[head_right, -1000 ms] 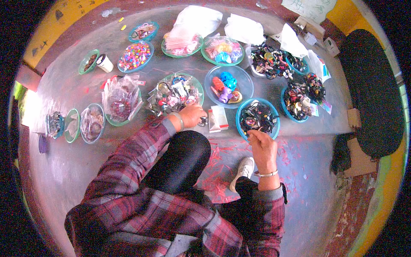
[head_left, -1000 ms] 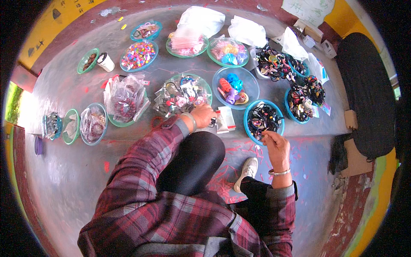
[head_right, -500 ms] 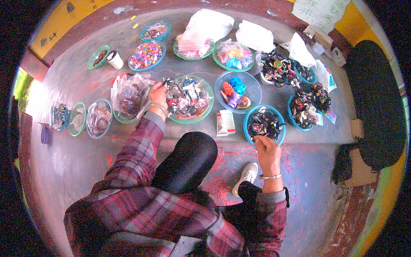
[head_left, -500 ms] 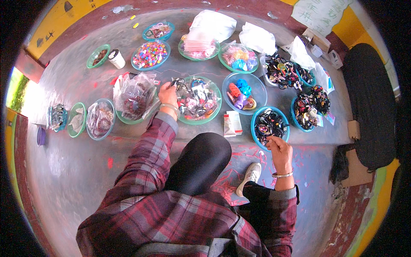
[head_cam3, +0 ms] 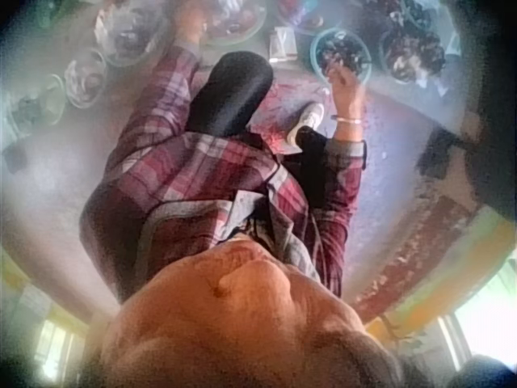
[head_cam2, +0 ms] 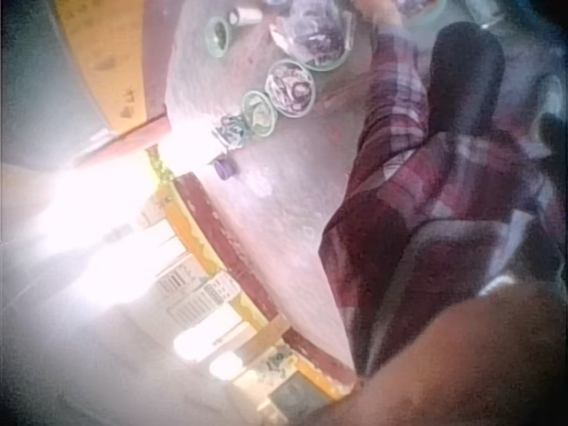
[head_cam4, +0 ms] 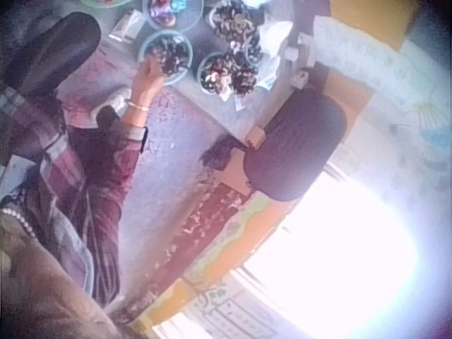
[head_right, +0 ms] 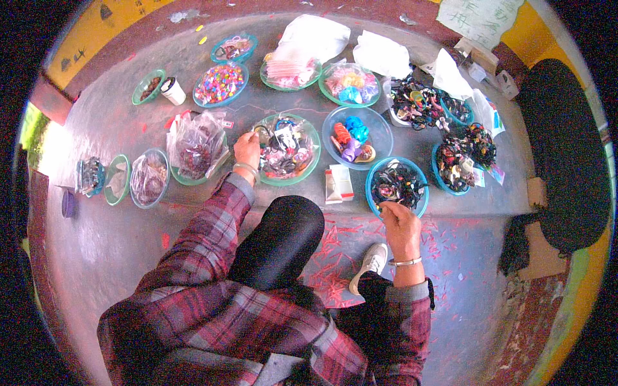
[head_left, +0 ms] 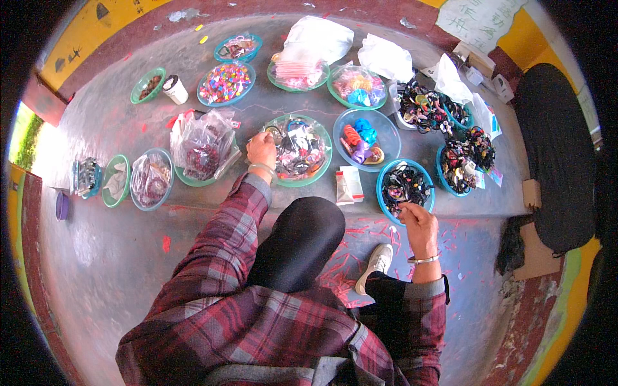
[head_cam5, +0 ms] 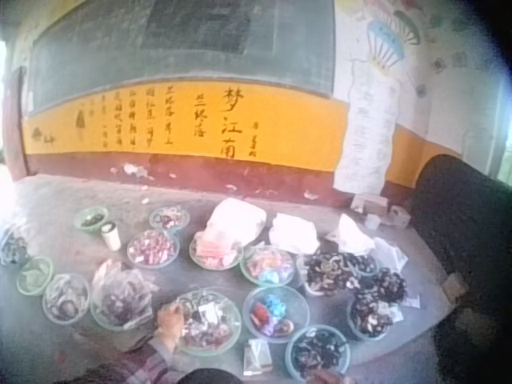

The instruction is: The person sits on the floor surrounded by bowls of small trinkets and hair accessories. They pick up individual items, place them into small clear plastic bags, and then put the filled bags into a larger container.

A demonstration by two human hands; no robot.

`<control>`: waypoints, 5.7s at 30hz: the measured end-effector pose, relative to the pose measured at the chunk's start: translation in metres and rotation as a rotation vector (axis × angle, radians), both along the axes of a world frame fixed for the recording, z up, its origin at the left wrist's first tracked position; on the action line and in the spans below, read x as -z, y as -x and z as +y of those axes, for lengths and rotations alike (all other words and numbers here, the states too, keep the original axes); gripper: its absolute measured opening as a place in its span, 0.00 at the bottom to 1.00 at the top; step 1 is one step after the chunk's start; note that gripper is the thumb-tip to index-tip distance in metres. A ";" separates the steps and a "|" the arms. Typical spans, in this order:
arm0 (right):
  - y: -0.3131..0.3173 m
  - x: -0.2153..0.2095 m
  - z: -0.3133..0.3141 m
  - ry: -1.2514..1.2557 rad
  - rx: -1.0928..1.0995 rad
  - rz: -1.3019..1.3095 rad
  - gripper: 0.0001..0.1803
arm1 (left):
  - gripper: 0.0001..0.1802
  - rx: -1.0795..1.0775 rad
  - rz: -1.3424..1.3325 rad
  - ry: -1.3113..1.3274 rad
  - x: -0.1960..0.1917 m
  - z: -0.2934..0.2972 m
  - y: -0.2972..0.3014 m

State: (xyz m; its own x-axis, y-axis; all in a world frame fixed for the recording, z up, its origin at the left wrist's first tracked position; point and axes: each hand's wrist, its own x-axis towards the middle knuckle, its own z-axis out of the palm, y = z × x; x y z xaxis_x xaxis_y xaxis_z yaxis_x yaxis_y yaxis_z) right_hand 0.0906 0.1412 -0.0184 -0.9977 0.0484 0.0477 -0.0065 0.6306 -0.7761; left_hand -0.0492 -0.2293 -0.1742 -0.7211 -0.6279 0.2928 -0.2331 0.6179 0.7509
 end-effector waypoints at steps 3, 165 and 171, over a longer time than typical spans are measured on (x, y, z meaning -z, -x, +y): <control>0.000 0.003 0.000 0.001 0.001 -0.001 0.08 | 0.15 0.161 -0.125 -0.060 -0.008 0.009 0.001; 0.021 -0.008 0.012 0.799 0.214 -0.078 0.06 | 0.09 1.169 -0.093 -1.649 -0.170 0.222 -0.059; 0.015 -0.033 0.014 1.063 0.207 -0.031 0.10 | 0.10 1.392 0.511 -0.524 -0.178 0.217 -0.065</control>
State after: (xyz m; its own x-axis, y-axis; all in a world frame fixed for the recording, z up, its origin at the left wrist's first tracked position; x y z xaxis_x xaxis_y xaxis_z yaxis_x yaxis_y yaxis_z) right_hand 0.0759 0.1551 0.0144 -0.9653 0.2179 -0.1438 0.0522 -0.3784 -0.9242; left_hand 0.0161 -0.0125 0.0033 -0.6939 0.3126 0.6486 0.6110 -0.2210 0.7602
